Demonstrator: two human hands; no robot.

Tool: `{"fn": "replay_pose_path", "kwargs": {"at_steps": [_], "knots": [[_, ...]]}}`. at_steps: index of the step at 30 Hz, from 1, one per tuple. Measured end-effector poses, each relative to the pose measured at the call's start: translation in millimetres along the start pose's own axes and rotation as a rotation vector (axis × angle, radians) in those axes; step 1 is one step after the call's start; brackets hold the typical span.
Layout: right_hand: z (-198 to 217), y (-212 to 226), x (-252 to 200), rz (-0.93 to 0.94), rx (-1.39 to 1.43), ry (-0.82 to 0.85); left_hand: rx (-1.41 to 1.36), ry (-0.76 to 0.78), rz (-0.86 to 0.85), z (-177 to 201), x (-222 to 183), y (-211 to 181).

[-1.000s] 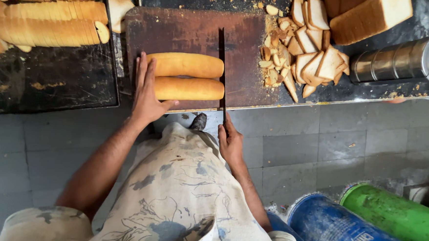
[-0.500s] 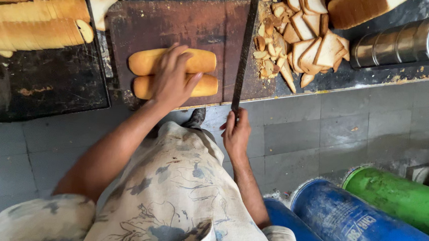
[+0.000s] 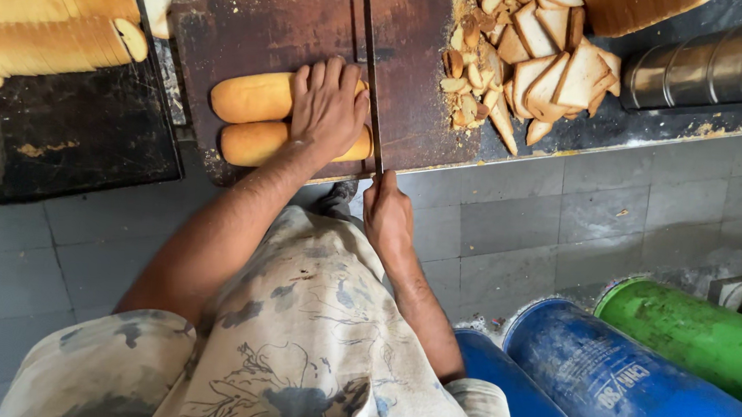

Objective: The person slices a long loaf of bread into pieces using a large knife on a wooden board, then arranges the sliced pieces back into the loaf shape and places them onto a metal tray.

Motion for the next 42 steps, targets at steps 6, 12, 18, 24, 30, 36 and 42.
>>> {"fn": "replay_pose_path", "kwargs": {"at_steps": [6, 12, 18, 24, 30, 36, 42], "knots": [[-2.4, -3.1, 4.1, -0.022, 0.008, 0.054, 0.009, 0.002, -0.017, 1.5, -0.3, -2.8], [-1.5, -22.8, -29.3, -0.158, -0.043, 0.188, -0.002, 0.015, -0.008, -3.6, -0.8, -1.7], [-27.0, -29.0, 2.0, -0.096, -0.013, 0.222, 0.014, 0.041, -0.009, -7.8, -2.2, -0.6], [-45.6, -60.0, -26.2, -0.210, -0.086, 0.286, 0.019, 0.016, -0.015, -3.4, 0.7, -0.4], [-40.1, -67.7, -49.2, -0.252, -0.122, 0.266, -0.032, 0.029, -0.011, -1.9, -0.5, 0.8], [-13.4, -69.9, -4.7, -0.197, -0.103, 0.069, -0.058, -0.037, -0.002, 1.8, -1.8, 4.1], [-7.3, -33.2, -8.4, -0.090, -0.065, 0.058, -0.082, -0.001, 0.036, -2.0, -1.4, 8.8]]}}
Point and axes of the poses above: each hand's wrist, its own x-axis towards the middle knuckle, its own z-axis out of the back of the hand, y = z × x, the point moved 9 cm from there along x, towards the middle knuckle, and after that the axes turned 5 degrees about -y, right-handed, at the moved point
